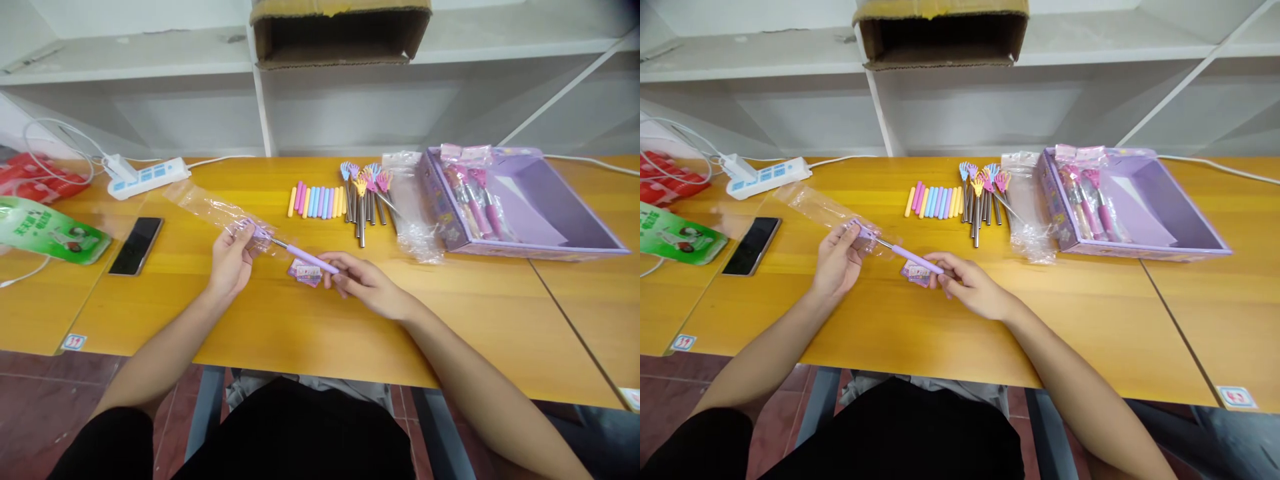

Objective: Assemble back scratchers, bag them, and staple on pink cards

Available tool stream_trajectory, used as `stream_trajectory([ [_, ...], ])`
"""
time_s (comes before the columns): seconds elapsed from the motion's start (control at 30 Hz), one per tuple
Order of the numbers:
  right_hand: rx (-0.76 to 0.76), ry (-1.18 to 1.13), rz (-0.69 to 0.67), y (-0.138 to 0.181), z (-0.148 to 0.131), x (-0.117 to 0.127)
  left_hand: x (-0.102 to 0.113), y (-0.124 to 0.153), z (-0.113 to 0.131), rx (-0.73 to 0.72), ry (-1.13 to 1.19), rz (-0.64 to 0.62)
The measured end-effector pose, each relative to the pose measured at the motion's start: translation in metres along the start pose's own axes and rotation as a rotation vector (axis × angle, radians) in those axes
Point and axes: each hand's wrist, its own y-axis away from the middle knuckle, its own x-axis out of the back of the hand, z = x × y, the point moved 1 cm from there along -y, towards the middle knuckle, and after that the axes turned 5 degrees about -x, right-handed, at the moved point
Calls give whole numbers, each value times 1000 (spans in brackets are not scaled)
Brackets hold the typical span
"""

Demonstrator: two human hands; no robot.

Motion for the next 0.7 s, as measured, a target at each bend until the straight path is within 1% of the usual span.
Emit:
stream_trajectory([
  [0.07, -11, -38, -24, 1, -2, 0, 1, -2, 0, 20, 29, 12],
  [0.13, -33, -62, -44, 1, -2, -1, 0, 0, -1, 52, 31, -11],
  [0.3, -79, -62, -21, -3, 6, -4, -10, 19, -8, 172, -8, -188],
  [0.4, -54, 20, 21, -6, 11, -5, -14, 32, -16, 240, -33, -299],
  [0.5, -15, 109, 47, -7, 14, -6, -12, 41, -26, 285, -71, -370],
  [0.6, 18, 174, 39, -6, 13, -9, -9, 45, -34, 293, -158, -450],
  [0.7, 46, 242, 58, -6, 14, -13, -9, 48, -37, 251, -289, -544],
])
